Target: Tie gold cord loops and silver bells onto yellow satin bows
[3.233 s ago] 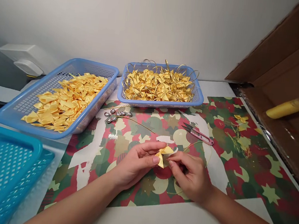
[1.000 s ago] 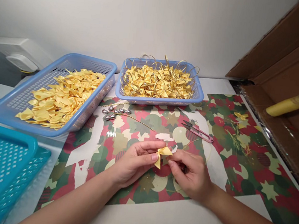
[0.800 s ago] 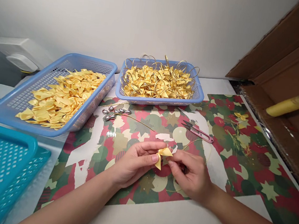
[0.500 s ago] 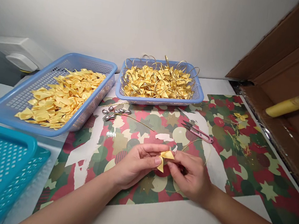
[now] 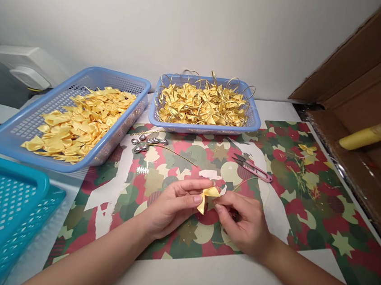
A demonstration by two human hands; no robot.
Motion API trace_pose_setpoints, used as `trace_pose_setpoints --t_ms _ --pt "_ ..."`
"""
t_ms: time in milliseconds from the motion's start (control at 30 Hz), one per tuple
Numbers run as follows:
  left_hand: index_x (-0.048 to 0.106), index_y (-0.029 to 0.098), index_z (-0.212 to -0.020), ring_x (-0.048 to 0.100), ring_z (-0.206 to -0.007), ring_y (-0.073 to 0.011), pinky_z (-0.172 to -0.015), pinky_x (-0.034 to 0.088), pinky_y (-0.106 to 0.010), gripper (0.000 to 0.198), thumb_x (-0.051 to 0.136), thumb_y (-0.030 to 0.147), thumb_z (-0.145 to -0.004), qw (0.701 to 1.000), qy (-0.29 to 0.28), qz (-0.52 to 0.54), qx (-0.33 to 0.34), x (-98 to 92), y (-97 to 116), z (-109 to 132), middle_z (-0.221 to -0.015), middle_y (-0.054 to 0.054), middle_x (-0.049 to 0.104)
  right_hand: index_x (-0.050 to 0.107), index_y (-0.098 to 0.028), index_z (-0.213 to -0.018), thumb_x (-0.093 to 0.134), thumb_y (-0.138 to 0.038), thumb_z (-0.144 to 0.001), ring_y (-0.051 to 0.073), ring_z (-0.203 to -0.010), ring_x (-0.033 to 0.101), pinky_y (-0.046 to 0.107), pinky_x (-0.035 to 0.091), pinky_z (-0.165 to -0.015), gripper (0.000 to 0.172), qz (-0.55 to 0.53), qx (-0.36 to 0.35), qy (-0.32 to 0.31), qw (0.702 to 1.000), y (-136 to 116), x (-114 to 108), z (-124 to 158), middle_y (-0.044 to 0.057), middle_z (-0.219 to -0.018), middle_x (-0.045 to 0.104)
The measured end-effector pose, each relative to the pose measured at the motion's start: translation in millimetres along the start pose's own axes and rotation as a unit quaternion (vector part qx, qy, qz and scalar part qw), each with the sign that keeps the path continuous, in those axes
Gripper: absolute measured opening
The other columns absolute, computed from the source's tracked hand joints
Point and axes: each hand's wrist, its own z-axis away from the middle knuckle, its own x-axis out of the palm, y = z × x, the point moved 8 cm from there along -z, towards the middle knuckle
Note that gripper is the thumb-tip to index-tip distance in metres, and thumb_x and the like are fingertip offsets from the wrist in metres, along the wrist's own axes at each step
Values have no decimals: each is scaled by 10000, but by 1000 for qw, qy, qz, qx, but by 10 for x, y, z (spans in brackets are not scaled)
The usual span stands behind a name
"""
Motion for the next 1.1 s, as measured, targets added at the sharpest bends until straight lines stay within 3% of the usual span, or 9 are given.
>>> trace_pose_setpoints --t_ms 200,433,800,1100 --pt "781 225 -958 675 -879 -138 -826 482 -229 285 839 212 -679 1000 -8 -11 -4 35 -2 -6 -955 -29 771 546 -174 -754 465 -81 -857 68 -478 371 196 313 -453 161 14 -7 2 1000 -19 -3 -14 -46 -540 421" --pt "774 233 -986 679 -865 -162 -844 467 -283 265 803 204 -724 999 -32 -29 -14 76 -35 -11 -983 -54 765 522 -178 -731 456 -86 -861 73 -485 349 202 323 -456 172 17 -20 5 1000 -58 -4 -21 -36 -550 432" --pt "782 221 -955 663 -914 -161 -876 448 -264 263 817 196 -695 1000 -9 8 -3 14 -11 -5 -971 -35 768 571 -174 -780 476 -67 -852 64 -467 369 189 310 -442 160 -7 -10 7 1000 -33 -7 -12 -51 -532 435" --pt "780 218 -972 677 -913 -146 -872 470 -243 270 810 176 -707 1000 -25 10 -13 36 -25 -6 -980 -32 775 564 -171 -784 473 -58 -858 63 -466 376 183 323 -451 162 -10 -9 4 1000 -35 -10 -9 -54 -518 439"
